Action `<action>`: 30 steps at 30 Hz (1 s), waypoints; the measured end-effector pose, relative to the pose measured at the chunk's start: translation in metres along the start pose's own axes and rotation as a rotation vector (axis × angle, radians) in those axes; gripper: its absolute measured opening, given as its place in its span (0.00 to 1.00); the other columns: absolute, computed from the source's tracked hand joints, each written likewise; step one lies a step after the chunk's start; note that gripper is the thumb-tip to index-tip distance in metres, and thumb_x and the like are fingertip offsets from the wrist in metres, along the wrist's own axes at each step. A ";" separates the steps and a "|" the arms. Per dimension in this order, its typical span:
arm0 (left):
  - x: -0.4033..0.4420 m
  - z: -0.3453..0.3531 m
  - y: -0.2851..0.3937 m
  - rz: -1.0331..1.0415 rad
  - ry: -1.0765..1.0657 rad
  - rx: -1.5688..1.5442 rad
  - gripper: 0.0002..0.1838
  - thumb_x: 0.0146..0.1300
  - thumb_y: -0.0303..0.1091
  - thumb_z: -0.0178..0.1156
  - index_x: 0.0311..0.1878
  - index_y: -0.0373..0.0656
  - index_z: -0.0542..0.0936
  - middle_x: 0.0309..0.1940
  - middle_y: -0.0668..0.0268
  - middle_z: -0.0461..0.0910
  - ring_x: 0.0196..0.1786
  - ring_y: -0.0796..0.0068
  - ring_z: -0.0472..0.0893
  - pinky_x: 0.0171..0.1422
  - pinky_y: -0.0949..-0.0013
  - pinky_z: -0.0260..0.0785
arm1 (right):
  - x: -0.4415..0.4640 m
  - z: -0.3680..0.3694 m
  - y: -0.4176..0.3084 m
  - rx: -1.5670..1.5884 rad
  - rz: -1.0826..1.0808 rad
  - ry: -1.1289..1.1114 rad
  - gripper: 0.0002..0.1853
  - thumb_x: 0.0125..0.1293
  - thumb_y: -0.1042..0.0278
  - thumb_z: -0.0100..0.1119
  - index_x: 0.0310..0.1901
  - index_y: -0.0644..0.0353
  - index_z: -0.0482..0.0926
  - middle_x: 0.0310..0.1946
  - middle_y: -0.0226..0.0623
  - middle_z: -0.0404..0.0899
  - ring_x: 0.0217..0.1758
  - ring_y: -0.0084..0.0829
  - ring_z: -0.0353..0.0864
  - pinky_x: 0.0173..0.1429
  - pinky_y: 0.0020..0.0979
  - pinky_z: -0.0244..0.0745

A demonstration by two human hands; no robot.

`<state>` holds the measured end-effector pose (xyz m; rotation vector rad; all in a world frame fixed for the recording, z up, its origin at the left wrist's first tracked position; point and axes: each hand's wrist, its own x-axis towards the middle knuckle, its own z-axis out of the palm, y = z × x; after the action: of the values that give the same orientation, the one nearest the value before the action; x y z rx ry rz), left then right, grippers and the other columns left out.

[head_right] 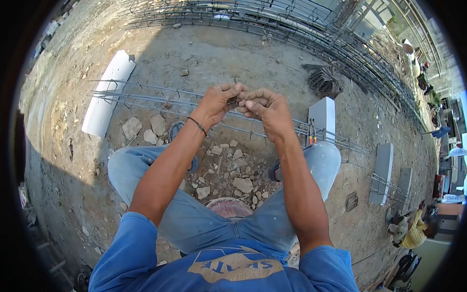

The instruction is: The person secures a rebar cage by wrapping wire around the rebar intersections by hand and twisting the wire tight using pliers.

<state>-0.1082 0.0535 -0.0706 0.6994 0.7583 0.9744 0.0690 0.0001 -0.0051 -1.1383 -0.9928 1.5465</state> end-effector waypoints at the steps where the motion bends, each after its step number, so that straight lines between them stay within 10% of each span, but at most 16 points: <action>1: 0.002 -0.004 0.003 0.022 -0.013 0.023 0.16 0.72 0.41 0.70 0.51 0.36 0.88 0.39 0.65 0.87 0.42 0.75 0.86 0.51 0.68 0.81 | 0.005 0.003 0.004 -0.014 0.000 -0.011 0.07 0.68 0.81 0.69 0.46 0.69 0.83 0.39 0.43 0.90 0.38 0.29 0.91 0.43 0.28 0.88; 11: 0.020 0.002 0.017 0.200 -0.215 -0.009 0.23 0.72 0.37 0.71 0.63 0.33 0.83 0.48 0.57 0.89 0.51 0.72 0.88 0.57 0.68 0.82 | 0.029 -0.015 0.024 0.117 -0.031 0.047 0.08 0.67 0.80 0.71 0.46 0.66 0.83 0.37 0.40 0.89 0.35 0.28 0.89 0.40 0.27 0.85; 20: 0.017 0.008 0.023 0.393 -0.048 0.403 0.17 0.74 0.39 0.68 0.50 0.31 0.89 0.43 0.58 0.91 0.43 0.74 0.88 0.54 0.70 0.82 | 0.015 -0.019 0.021 0.089 -0.020 0.119 0.08 0.68 0.79 0.71 0.46 0.65 0.82 0.35 0.38 0.88 0.35 0.29 0.89 0.40 0.27 0.85; 30: 0.004 0.022 0.044 0.106 0.010 0.008 0.15 0.75 0.42 0.68 0.37 0.39 0.86 0.29 0.67 0.85 0.37 0.75 0.87 0.50 0.66 0.84 | 0.004 -0.015 0.014 -0.283 -0.375 0.144 0.06 0.68 0.83 0.68 0.42 0.66 0.80 0.32 0.32 0.84 0.36 0.22 0.84 0.43 0.25 0.80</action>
<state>-0.1087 0.0702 -0.0247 0.7480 0.7401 1.0725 0.0801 0.0016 -0.0229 -1.1571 -1.2716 1.0356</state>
